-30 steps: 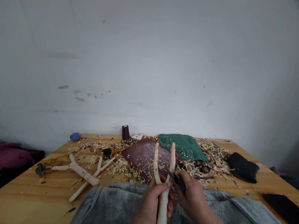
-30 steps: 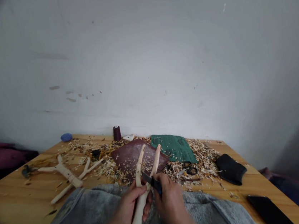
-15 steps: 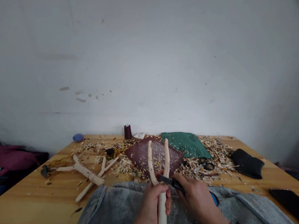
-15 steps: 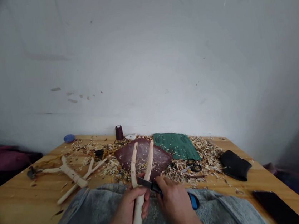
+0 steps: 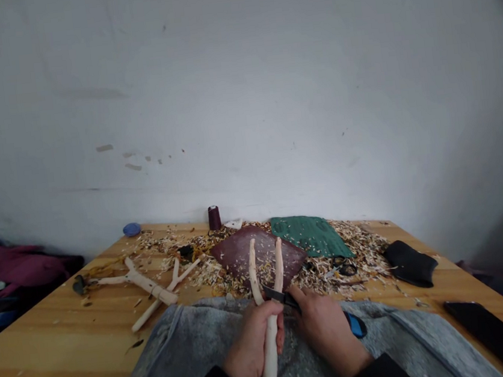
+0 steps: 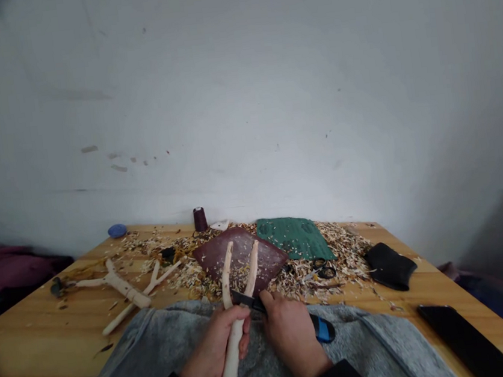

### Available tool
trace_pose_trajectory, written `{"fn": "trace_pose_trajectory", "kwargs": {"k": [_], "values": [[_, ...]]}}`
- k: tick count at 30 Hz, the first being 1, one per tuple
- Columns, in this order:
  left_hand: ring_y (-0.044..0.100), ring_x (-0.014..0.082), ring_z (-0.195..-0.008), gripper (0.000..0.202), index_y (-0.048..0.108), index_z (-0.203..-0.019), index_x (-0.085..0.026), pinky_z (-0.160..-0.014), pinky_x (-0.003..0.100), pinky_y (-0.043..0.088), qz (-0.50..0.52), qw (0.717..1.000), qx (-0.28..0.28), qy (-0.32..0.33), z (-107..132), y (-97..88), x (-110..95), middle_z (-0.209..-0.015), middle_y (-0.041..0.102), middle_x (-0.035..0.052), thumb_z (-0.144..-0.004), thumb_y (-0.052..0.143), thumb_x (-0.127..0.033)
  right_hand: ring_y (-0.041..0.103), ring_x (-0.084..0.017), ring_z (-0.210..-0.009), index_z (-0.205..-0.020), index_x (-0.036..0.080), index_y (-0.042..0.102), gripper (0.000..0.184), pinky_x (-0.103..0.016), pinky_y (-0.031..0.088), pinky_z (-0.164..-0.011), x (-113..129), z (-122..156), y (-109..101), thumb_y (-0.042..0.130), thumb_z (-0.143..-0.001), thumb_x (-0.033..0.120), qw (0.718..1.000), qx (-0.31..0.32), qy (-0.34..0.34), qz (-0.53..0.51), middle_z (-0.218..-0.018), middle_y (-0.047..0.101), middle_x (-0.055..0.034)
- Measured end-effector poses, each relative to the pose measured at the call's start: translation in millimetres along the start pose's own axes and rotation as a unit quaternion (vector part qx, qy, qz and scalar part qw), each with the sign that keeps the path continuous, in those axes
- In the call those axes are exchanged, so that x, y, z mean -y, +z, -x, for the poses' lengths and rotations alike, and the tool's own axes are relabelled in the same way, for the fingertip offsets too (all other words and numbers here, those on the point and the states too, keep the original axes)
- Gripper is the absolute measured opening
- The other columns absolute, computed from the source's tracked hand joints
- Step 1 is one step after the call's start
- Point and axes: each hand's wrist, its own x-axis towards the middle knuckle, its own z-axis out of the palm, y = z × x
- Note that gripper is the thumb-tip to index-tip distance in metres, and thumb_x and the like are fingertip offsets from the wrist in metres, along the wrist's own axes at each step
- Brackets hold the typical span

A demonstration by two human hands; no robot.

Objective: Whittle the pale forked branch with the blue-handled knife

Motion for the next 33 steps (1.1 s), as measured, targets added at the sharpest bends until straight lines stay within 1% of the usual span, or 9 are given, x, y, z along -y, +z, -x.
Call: {"fn": "trace_pose_trajectory", "kwargs": {"k": [6,10,13,16,20,22,28,31,33], "values": [[0.035,0.0071,-0.025,0.014,0.048,-0.053,-0.02,-0.027,0.019,0.024,0.007,1.0,-0.001,-0.012,-1.8,1.4,-0.1,-0.037,0.043,-0.0063,-0.058,0.055,-0.031,0.067,-0.019,-0.077,-0.107,0.027,0.059,0.027,-0.025,0.036,-0.061,-2.4,-7.2,5.2,0.042,-0.089,0.015,1.0,-0.003,0.016,0.019,-0.091,0.069,-0.0034],[0.034,0.0075,-0.024,0.01,0.051,-0.059,-0.02,-0.025,0.02,0.022,0.009,1.0,0.002,-0.014,-1.3,2.7,3.4,-0.04,0.046,-0.006,-0.058,0.055,-0.029,0.067,-0.02,-0.076,-0.103,0.022,0.059,0.023,-0.026,0.036,-0.058,-21.9,-18.8,6.8,0.04,-0.09,0.017,0.995,-0.016,0.093,0.034,-0.089,0.069,-0.0068],[0.034,0.0076,-0.025,0.011,0.052,-0.061,-0.02,-0.025,0.02,0.023,0.012,1.0,-0.004,-0.009,-0.5,3.1,4.0,-0.041,0.046,-0.006,-0.058,0.056,-0.029,0.067,-0.022,-0.076,-0.103,0.02,0.059,0.022,-0.027,0.036,-0.058,-34.1,-22.3,3.3,0.041,-0.091,0.021,0.993,-0.021,0.115,0.037,-0.089,0.069,-0.0094],[0.035,0.0074,-0.026,0.013,0.051,-0.061,-0.02,-0.026,0.019,0.025,0.013,1.0,-0.025,0.005,-0.7,1.7,0.6,-0.041,0.044,-0.0068,-0.059,0.056,-0.031,0.066,-0.019,-0.079,-0.108,0.025,0.058,0.023,-0.025,0.036,-0.06,-29.1,-18.2,0.6,0.044,-0.091,0.023,0.996,-0.02,0.088,0.028,-0.095,0.069,-0.0055],[0.036,0.0077,-0.027,0.013,0.051,-0.056,-0.02,-0.027,0.019,0.026,-0.001,0.999,-0.046,0.021,-1.2,-0.3,-4.0,-0.039,0.044,-0.0066,-0.058,0.057,-0.031,0.066,-0.018,-0.082,-0.102,0.025,0.061,0.021,-0.024,0.035,-0.063,-8.2,-9.6,0.8,0.047,-0.086,0.018,1.0,-0.011,-0.001,-0.005,-0.094,0.069,-0.0032],[0.036,0.0077,-0.027,0.015,0.05,-0.05,-0.019,-0.028,0.019,0.027,-0.017,0.998,-0.051,0.019,-1.1,0.1,-4.1,-0.035,0.042,-0.0055,-0.057,0.057,-0.03,0.066,-0.017,-0.08,-0.098,0.025,0.061,0.021,-0.024,0.034,-0.062,-0.7,-6.8,1.4,0.047,-0.085,0.015,1.0,-0.004,-0.021,-0.01,-0.091,0.069,-0.0026],[0.036,0.0076,-0.028,0.015,0.048,-0.048,-0.019,-0.029,0.019,0.027,-0.044,0.998,-0.053,0.016,1.1,2.3,-1.8,-0.035,0.041,-0.0051,-0.057,0.056,-0.028,0.066,-0.018,-0.078,-0.098,0.025,0.06,0.023,-0.024,0.034,-0.061,4.1,-5.3,3.3,0.046,-0.085,0.013,1.0,-0.004,-0.009,-0.006,-0.089,0.068,-0.0027],[0.036,0.0082,-0.028,0.008,0.05,-0.06,-0.02,-0.028,0.019,0.025,-0.043,0.998,-0.048,0.012,2.9,2.7,-1.6,-0.038,0.045,-0.0064,-0.058,0.055,-0.026,0.066,-0.018,-0.077,-0.102,0.025,0.059,0.025,-0.024,0.035,-0.06,-0.8,-7.9,3.6,0.044,-0.086,0.013,1.0,0.0,0.012,0.003,-0.091,0.068,-0.0037],[0.035,0.0087,-0.027,0.012,0.051,-0.07,-0.021,-0.027,0.019,0.023,-0.037,0.999,-0.029,0.008,3.5,3.0,-0.7,-0.042,0.048,-0.0072,-0.059,0.055,-0.025,0.066,-0.018,-0.076,-0.105,0.025,0.059,0.027,-0.024,0.035,-0.06,-7.3,-10.2,3.2,0.042,-0.087,0.013,0.999,-0.008,0.04,0.008,-0.093,0.069,-0.0044]]}}
